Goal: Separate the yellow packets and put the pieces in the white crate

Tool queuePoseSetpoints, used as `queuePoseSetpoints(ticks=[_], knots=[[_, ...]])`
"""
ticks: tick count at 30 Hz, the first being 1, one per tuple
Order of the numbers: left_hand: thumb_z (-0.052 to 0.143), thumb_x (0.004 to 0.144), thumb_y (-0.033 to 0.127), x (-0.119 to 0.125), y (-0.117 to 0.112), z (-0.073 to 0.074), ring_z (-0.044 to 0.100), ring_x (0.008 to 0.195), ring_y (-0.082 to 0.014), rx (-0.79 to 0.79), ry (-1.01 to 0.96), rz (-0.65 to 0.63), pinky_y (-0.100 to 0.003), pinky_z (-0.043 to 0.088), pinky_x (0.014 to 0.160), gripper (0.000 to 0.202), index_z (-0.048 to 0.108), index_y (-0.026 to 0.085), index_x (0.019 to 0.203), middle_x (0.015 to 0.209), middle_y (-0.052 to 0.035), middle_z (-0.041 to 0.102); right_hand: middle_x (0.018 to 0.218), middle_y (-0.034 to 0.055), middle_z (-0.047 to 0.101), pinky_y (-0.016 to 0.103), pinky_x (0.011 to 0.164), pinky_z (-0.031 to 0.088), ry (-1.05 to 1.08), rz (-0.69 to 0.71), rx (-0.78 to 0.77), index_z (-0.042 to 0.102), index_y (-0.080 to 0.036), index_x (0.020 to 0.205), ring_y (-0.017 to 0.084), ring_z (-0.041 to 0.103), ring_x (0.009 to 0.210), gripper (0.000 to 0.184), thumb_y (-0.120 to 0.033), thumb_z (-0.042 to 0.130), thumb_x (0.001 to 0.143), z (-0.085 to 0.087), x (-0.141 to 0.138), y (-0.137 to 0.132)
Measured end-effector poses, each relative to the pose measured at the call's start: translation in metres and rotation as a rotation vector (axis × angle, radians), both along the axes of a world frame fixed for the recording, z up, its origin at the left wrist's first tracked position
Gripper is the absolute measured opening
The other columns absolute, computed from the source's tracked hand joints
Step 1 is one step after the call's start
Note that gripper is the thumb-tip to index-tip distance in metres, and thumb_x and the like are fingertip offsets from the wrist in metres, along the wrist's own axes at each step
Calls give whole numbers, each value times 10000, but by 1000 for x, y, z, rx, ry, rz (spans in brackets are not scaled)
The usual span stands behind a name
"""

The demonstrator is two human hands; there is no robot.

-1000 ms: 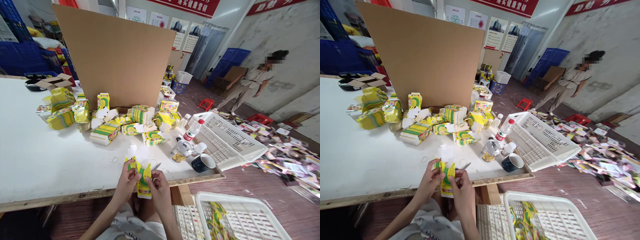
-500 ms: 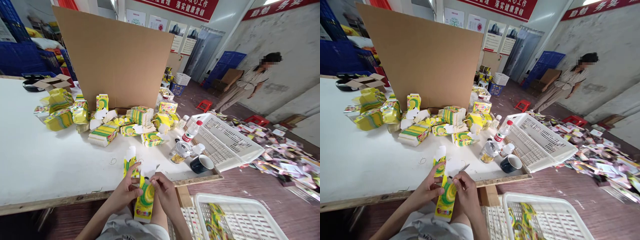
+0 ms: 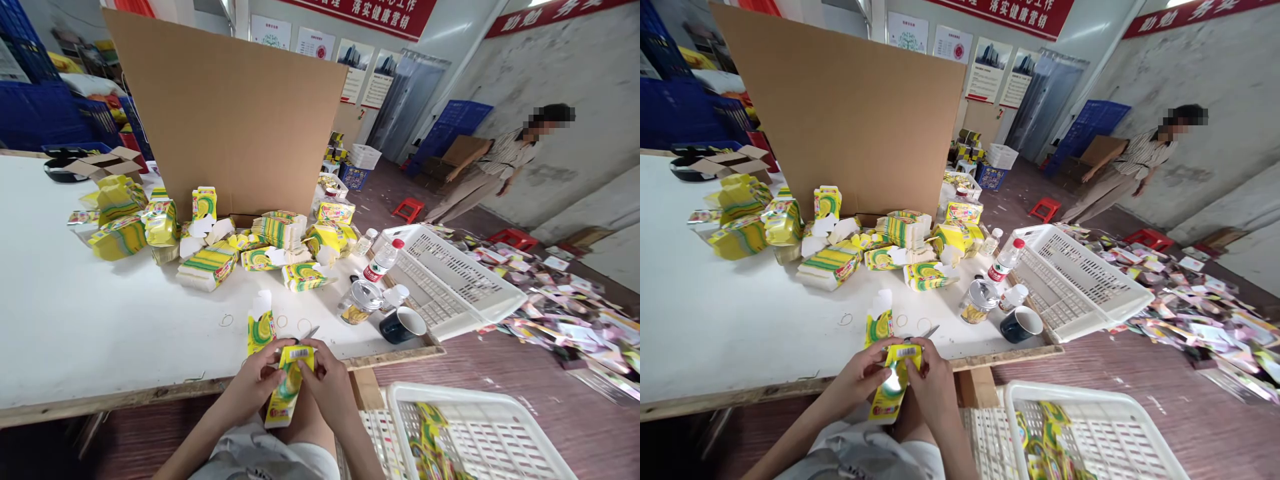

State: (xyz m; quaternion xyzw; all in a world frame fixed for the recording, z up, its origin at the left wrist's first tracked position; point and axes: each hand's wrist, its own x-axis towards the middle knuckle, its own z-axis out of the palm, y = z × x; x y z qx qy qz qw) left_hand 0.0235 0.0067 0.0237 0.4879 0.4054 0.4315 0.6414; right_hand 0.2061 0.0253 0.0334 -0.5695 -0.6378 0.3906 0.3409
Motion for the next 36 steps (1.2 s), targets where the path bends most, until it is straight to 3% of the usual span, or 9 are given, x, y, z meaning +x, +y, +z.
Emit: queuePoseSetpoints(ticks=[3, 7, 13, 18, 23, 26, 29, 36], knots=[[669, 846, 249, -2, 0, 6, 715, 899, -229, -36, -43, 6, -289, 521, 770, 517, 555, 203, 1348, 1110, -114, 756, 492, -99, 403, 239, 503, 316, -19, 36, 8, 644, -213, 1097, 145, 436, 471, 311, -298, 633, 799, 1, -4, -1], [695, 833, 276, -2, 1, 8, 716, 905, -234, -40, -95, 1, -302, 523, 787, 546, 544, 194, 1350, 1089, -112, 762, 497, -106, 426, 226, 495, 322, -34, 91, -13, 603, -230, 1153, 149, 468, 467, 364, -275, 617, 792, 5, -8, -3], [699, 828, 264, 1, 2, 6, 700, 974, -249, -43, -41, 8, -320, 516, 823, 513, 575, 195, 1321, 1140, -119, 743, 510, -85, 472, 241, 520, 349, -179, -4, 57, 629, -206, 1109, 159, 496, 471, 326, -260, 616, 788, 3, -7, -4], [758, 791, 302, -1, 3, 8, 718, 877, -230, -76, -132, 23, -302, 526, 765, 529, 596, 186, 1282, 1050, -101, 769, 573, -44, 556, 229, 510, 375, 43, 91, 47, 674, -205, 1159, 146, 502, 510, 334, -380, 591, 887, 3, 5, -2], [795, 762, 311, 11, 4, 4, 721, 850, -225, -88, -198, 20, -295, 529, 752, 529, 623, 181, 1246, 997, -90, 782, 854, 51, 710, 249, 592, 463, 238, -12, 36, 722, -201, 1063, 154, 572, 629, 328, -454, 661, 864, -10, 9, -1], [797, 750, 309, 25, 3, 2, 717, 849, -226, -52, -188, 58, -286, 526, 745, 499, 656, 181, 1210, 984, -87, 785, 772, 41, 699, 264, 590, 480, 335, -87, 21, 718, -192, 957, 171, 590, 634, 341, -489, 736, 790, -14, 11, -3], [769, 766, 303, 35, 2, 2, 715, 878, -238, -22, -189, 30, -297, 532, 765, 460, 668, 191, 1200, 1008, -86, 779, 743, 47, 709, 283, 604, 495, 392, -146, 12, 721, -189, 853, 188, 611, 647, 353, -505, 797, 716, -7, 20, -5], [590, 900, 337, 45, 0, 10, 716, 954, -240, 119, 122, 34, -306, 559, 830, 285, 728, 183, 1095, 1092, -101, 764, 679, 47, 698, 294, 601, 502, 391, -163, 12, 726, -193, 717, 205, 634, 647, 297, -484, 749, 771, 9, 24, -19]])
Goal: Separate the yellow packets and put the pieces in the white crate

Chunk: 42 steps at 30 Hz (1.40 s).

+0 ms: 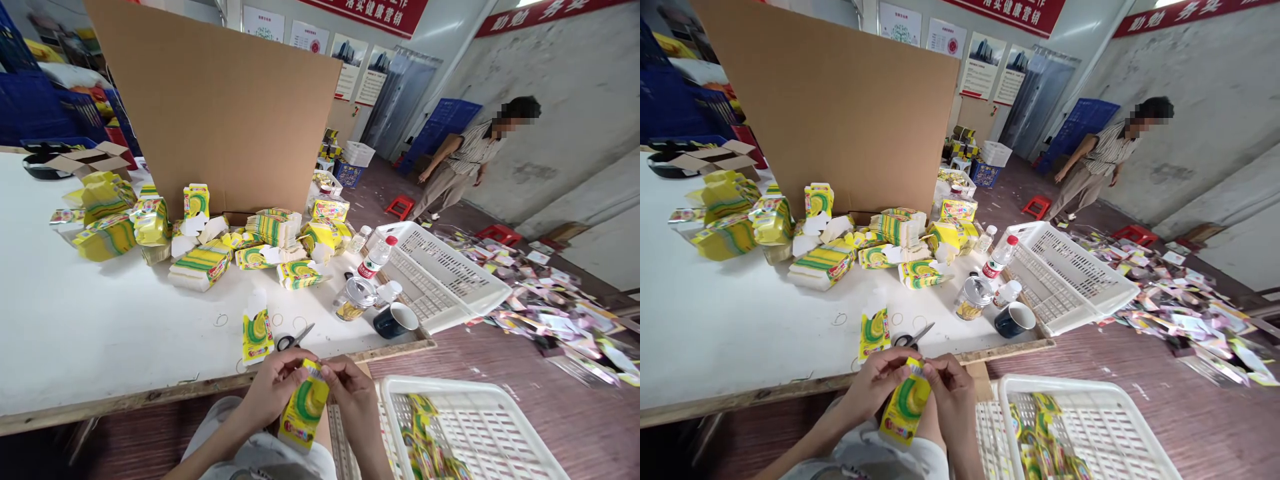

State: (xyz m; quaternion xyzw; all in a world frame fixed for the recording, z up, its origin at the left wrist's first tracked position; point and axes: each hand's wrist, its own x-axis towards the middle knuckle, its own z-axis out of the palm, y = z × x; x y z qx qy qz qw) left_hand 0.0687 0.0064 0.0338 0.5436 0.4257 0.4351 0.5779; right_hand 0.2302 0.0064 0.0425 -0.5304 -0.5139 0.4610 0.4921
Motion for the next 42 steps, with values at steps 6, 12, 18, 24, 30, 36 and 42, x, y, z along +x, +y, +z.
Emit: queuePoseSetpoints(ticks=[6, 12, 18, 24, 30, 36, 42], knots=[[495, 943, 397, -21, 12, -24, 629, 1217, -279, 75, 314, 78, -411, 488, 1044, 412, 629, 209, 1284, 1318, -127, 680, 780, 94, 673, 346, 577, 440, -639, -413, 188, 723, -197, 757, 243, 601, 654, 448, -624, 599, 808, 17, 74, -18], [573, 810, 224, -56, 18, -80, 361, 1442, -385, 45, 597, 193, -660, 94, 1188, 536, 566, 152, 1340, 1489, -196, 513, 985, 164, 670, 408, 645, 430, -928, -637, 157, 730, -190, 985, 326, 612, 803, 547, -671, 527, 818, 11, 116, -11], [584, 776, 132, -49, 9, -93, 357, 1455, -320, 69, 625, 130, -570, 152, 1213, 546, 602, 181, 1319, 1505, -151, 502, 971, 103, 764, 405, 863, 496, -464, -71, 71, 741, -234, 914, 300, 681, 947, 214, -367, 603, 821, -65, -27, 34], [636, 734, 100, -56, 7, -87, 422, 1419, -325, 45, 475, 179, -554, 141, 1219, 498, 684, 209, 1218, 1436, -135, 584, 786, 50, 757, 372, 731, 531, -298, 3, -46, 693, -227, 975, 269, 714, 765, 236, -209, 649, 744, -93, -83, 57], [684, 814, 377, -60, 11, -75, 360, 1456, -314, -81, 132, 424, -489, 241, 1209, 586, 553, 214, 1362, 1525, -128, 489, 767, 64, 738, 357, 713, 534, -69, 1, -119, 651, -192, 934, 241, 697, 751, 233, -342, 661, 755, -82, -68, 57], [674, 788, 620, -55, 18, -45, 677, 1126, -359, -250, -292, 329, -507, 534, 966, 585, 709, 137, 1118, 1118, -172, 764, 777, 70, 742, 325, 647, 545, 182, 113, -185, 698, -178, 889, 225, 697, 740, 406, -539, 745, 710, -55, -56, 39], [765, 722, 593, -40, 14, -24, 721, 1013, -329, -320, -511, 158, -456, 557, 918, 523, 766, 161, 1017, 1018, -146, 787, 844, 73, 764, 354, 712, 552, 258, 132, -203, 728, -198, 876, 243, 710, 799, 393, -562, 763, 731, -39, -47, 21]])
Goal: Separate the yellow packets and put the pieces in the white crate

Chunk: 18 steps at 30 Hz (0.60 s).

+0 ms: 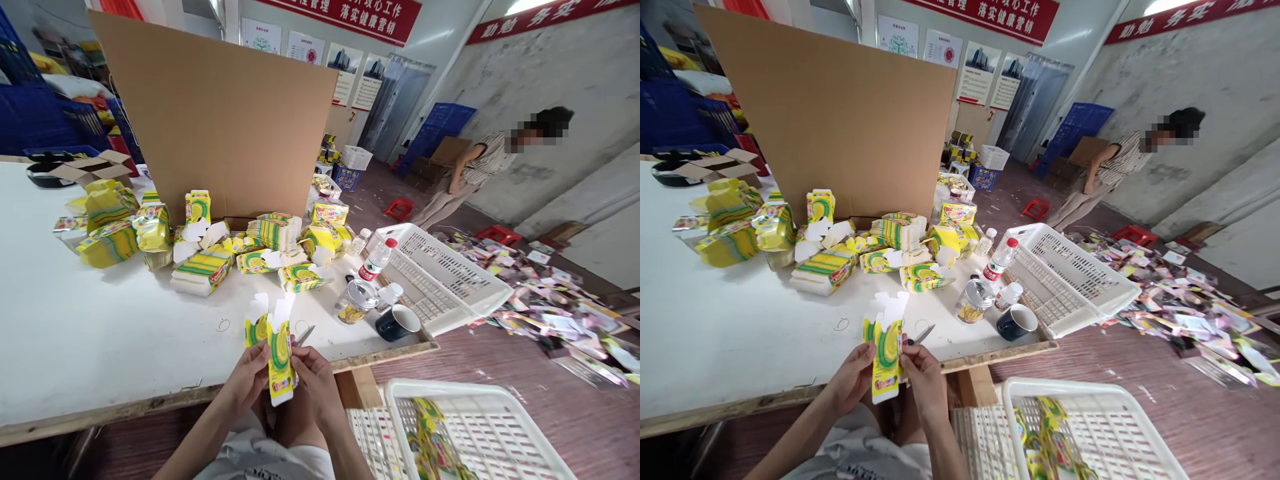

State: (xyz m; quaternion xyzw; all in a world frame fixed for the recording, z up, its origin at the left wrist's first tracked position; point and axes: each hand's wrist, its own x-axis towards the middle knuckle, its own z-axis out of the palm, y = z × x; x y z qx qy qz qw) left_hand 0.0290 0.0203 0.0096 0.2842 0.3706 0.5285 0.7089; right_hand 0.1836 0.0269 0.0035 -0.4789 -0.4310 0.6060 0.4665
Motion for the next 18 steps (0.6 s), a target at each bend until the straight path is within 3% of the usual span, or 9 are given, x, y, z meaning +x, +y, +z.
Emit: queuePoseSetpoints(ticks=[4, 11, 16, 18], knots=[[837, 685, 490, 7, -2, 3, 730, 969, -318, -2, -39, -37, -431, 564, 884, 493, 765, 157, 1041, 971, -135, 792, 843, 75, 772, 359, 770, 540, -60, -18, 16, 743, -185, 847, 234, 702, 790, 359, -527, 772, 742, 5, 7, -5], [804, 715, 497, 17, 0, -5, 734, 854, -284, 1, 51, 80, -392, 567, 796, 404, 729, 153, 915, 822, -72, 782, 669, 24, 706, 281, 568, 489, -222, -84, 69, 689, -201, 759, 187, 625, 596, 326, -524, 728, 784, -2, 2, -13], [817, 735, 390, 15, 0, -12, 721, 823, -222, 34, 171, 145, -318, 545, 763, 526, 556, 224, 1160, 858, -17, 753, 616, -14, 630, 247, 532, 426, -351, -156, 120, 640, -217, 764, 147, 541, 534, 253, -456, 687, 831, 4, 3, -16], [806, 751, 373, 13, -3, -12, 715, 810, -217, 56, 200, 132, -310, 541, 746, 558, 494, 246, 1196, 877, -14, 732, 663, -18, 636, 240, 505, 411, -399, -164, 156, 645, -219, 889, 132, 507, 499, 203, -407, 687, 826, 11, 6, -15]])
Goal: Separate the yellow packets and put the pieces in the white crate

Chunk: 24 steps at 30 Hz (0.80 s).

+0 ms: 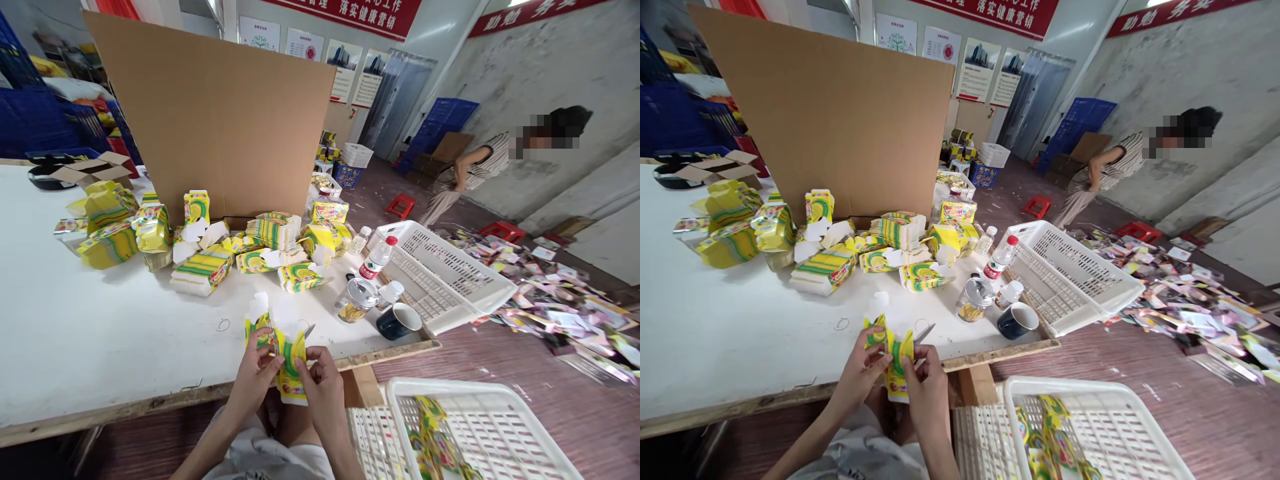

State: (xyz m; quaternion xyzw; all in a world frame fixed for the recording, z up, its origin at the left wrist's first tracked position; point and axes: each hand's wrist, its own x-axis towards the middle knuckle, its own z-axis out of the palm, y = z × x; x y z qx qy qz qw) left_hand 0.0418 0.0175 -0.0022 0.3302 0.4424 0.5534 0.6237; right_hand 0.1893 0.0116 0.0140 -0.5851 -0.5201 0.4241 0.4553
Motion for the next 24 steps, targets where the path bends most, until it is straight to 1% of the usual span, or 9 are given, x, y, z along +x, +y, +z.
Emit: queuePoseSetpoints(ticks=[3, 5, 7, 9, 12, 15, 17, 20, 24], knots=[[772, 785, 379, -4, -4, 5, 701, 790, -218, 27, 32, -60, -315, 541, 732, 547, 481, 239, 1228, 886, -30, 709, 899, 23, 680, 245, 526, 441, -11, 40, 65, 577, -220, 1216, 115, 503, 514, 409, -347, 662, 837, 7, 6, 1], [739, 815, 391, -8, -4, 10, 696, 814, -221, 50, 36, -136, -322, 541, 748, 612, 444, 246, 1330, 927, -48, 707, 960, 33, 669, 247, 555, 455, 2, 104, 77, 511, -229, 1334, 114, 513, 542, 496, -350, 634, 868, 8, 11, 2], [724, 828, 393, -12, -4, 16, 696, 869, -235, 62, 30, -238, -334, 542, 777, 662, 425, 257, 1402, 996, -73, 710, 929, 24, 658, 247, 567, 454, 41, 177, 60, 492, -236, 1356, 124, 537, 572, 492, -377, 606, 899, 8, 16, 3], [740, 814, 380, -15, -3, 20, 697, 901, -248, 59, 20, -321, -343, 541, 799, 642, 485, 257, 1390, 1053, -90, 712, 894, 16, 650, 250, 588, 463, 106, 250, 37, 489, -241, 1345, 143, 577, 624, 472, -403, 594, 915, 8, 21, 4], [762, 795, 360, -19, -3, 23, 701, 882, -243, 65, 5, -372, -335, 531, 798, 575, 568, 242, 1323, 1067, -91, 725, 869, 13, 653, 268, 656, 485, 179, 344, 10, 466, -245, 1365, 175, 626, 733, 486, -410, 595, 927, 10, 27, 4], [768, 787, 330, -19, -3, 26, 688, 863, -225, 77, 0, -389, -305, 511, 774, 524, 601, 219, 1270, 980, -70, 744, 829, 5, 649, 283, 682, 485, 218, 415, -31, 459, -250, 1387, 188, 624, 766, 514, -403, 613, 922, 15, 32, 4], [771, 778, 311, -19, -5, 28, 677, 828, -211, 80, 15, -403, -291, 499, 756, 470, 632, 200, 1212, 907, -52, 744, 798, -5, 638, 284, 683, 475, 230, 462, -69, 514, -252, 1321, 184, 607, 752, 456, -402, 636, 908, 17, 35, 4], [773, 768, 298, -18, -9, 27, 669, 799, -202, 76, 43, -432, -283, 490, 734, 440, 646, 192, 1176, 866, -41, 735, 751, -16, 613, 261, 648, 443, 208, 489, -95, 613, -229, 1090, 162, 567, 700, 263, -410, 644, 902, 19, 37, 5], [743, 802, 302, -17, -12, 17, 681, 811, -205, 61, 44, -455, -295, 497, 731, 633, 491, 250, 1381, 956, -62, 734, 725, 6, 600, 256, 639, 435, 106, 339, 32, 629, -196, 785, 164, 555, 695, 277, -442, 616, 910, 15, 33, 6]])
